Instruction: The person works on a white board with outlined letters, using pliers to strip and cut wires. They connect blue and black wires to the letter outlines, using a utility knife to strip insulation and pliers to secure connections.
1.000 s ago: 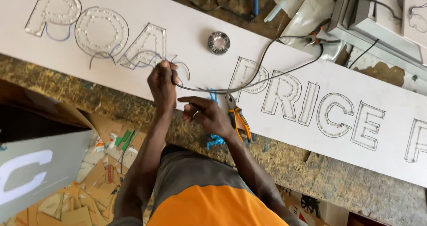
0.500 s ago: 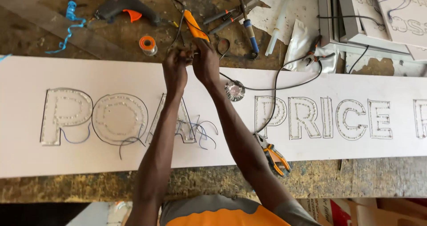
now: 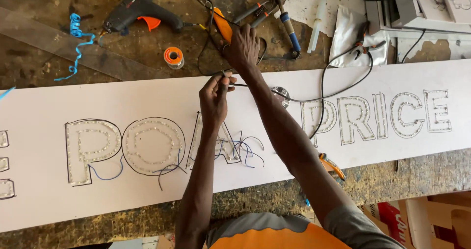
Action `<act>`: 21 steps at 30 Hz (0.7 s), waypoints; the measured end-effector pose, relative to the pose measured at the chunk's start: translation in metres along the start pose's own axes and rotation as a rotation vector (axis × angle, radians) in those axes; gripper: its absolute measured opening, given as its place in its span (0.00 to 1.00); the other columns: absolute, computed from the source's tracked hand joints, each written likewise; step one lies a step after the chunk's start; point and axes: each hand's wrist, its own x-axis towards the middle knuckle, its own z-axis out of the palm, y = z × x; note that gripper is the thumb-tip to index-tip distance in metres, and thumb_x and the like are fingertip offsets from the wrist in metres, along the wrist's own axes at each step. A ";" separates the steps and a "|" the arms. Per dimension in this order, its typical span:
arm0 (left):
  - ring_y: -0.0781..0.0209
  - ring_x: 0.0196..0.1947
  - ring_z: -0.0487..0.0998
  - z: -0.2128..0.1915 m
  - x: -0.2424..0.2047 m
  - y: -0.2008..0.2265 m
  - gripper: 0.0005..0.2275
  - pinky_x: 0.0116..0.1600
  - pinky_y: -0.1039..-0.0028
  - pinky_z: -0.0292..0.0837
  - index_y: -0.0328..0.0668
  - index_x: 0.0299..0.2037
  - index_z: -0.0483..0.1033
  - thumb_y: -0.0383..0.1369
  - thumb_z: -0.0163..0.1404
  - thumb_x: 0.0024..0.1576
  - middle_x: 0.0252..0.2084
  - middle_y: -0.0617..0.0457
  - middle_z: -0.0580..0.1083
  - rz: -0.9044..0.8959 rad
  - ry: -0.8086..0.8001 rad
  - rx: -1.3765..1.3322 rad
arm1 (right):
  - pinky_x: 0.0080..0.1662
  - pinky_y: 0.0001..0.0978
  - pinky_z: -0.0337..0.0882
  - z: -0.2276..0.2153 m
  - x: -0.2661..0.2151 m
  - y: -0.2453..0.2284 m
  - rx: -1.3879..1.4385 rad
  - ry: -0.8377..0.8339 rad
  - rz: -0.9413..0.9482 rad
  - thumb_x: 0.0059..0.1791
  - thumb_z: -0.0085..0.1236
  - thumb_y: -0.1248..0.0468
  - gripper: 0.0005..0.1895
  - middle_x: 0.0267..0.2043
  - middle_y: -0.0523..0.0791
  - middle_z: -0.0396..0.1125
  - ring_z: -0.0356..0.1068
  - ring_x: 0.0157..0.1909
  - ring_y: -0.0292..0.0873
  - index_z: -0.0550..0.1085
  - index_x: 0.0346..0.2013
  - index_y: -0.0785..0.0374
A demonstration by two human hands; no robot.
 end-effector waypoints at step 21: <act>0.59 0.45 0.87 0.113 -0.218 0.060 0.12 0.55 0.68 0.84 0.40 0.60 0.77 0.38 0.50 0.76 0.40 0.46 0.84 0.280 0.050 0.030 | 0.55 0.63 0.85 -0.232 -0.299 0.163 2.230 -0.585 0.115 0.56 0.64 0.58 0.39 0.65 0.62 0.72 0.80 0.60 0.66 0.60 0.80 0.58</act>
